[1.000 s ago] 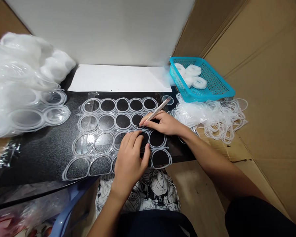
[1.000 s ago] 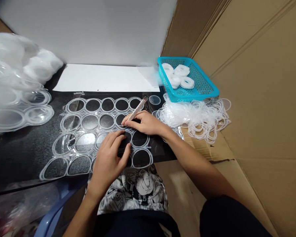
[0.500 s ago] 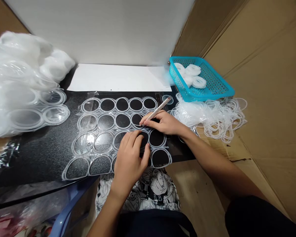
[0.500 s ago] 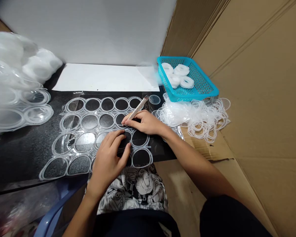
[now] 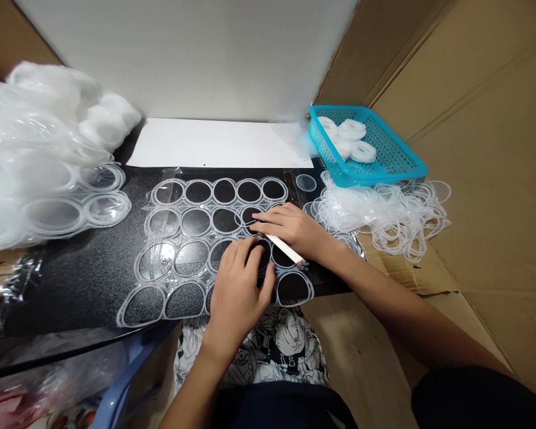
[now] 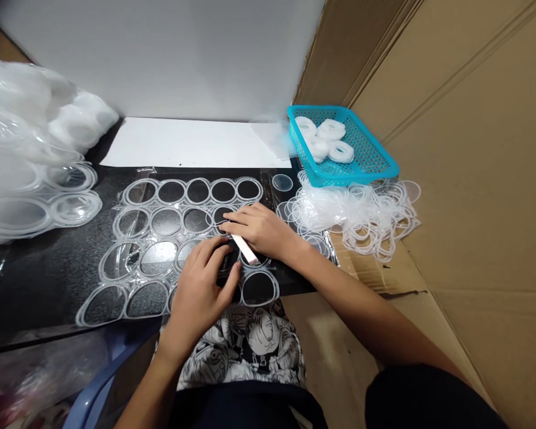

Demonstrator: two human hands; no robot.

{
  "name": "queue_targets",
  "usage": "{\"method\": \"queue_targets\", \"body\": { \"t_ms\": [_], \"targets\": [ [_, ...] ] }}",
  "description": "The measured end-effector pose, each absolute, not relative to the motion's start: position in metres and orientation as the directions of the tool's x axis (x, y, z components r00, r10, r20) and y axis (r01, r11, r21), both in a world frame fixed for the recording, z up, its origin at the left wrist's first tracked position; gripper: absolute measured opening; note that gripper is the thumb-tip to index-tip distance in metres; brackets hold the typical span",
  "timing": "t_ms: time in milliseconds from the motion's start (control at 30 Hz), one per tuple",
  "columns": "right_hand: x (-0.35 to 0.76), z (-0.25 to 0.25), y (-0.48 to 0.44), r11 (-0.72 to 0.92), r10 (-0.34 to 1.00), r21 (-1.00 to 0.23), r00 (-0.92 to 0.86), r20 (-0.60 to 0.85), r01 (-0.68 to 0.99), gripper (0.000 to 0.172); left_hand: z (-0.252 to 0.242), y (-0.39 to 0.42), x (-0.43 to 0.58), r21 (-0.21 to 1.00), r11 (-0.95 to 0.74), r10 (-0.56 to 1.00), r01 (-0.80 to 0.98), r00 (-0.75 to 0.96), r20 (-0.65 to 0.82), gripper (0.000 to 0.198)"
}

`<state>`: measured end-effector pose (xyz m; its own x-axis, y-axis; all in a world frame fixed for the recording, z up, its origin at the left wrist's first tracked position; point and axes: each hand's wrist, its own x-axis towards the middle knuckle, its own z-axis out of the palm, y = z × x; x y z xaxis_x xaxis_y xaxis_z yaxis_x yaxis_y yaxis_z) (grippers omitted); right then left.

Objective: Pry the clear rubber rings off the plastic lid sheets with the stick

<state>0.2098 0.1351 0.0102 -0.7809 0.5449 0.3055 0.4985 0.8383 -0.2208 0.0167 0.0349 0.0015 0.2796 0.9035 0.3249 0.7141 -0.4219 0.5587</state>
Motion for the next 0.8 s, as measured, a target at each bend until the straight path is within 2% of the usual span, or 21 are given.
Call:
{"method": "queue_targets", "body": {
  "t_ms": [67,233,333,600,800],
  "targets": [
    [0.209,0.013,0.132,0.821,0.57,-0.23,-0.768,0.293,0.522,0.029,0.001,0.035,0.017,0.554,-0.422,0.904,0.718,0.283,0.322,0.023],
    [0.206,0.015,0.125,0.749,0.653,-0.371,-0.707,0.271,0.549,0.031,0.001,0.034,0.017,0.549,-0.424,0.902,0.72,0.285,0.324,0.023],
    [0.2,0.019,0.123,0.71,0.695,-0.412,-0.661,0.281,0.571,0.033,0.001,0.035,0.017,0.537,-0.429,0.899,0.726,0.287,0.331,0.023],
    [0.182,0.041,0.161,0.658,0.753,-0.264,-0.62,0.222,0.705,0.037,-0.001,0.036,0.017,0.492,-0.443,0.891,0.749,0.308,0.334,0.023],
    [0.176,0.038,0.231,0.591,0.8,-0.224,-0.526,0.29,0.775,0.035,-0.003,0.035,0.017,0.492,-0.451,0.886,0.745,0.31,0.344,0.023]
  ]
}}
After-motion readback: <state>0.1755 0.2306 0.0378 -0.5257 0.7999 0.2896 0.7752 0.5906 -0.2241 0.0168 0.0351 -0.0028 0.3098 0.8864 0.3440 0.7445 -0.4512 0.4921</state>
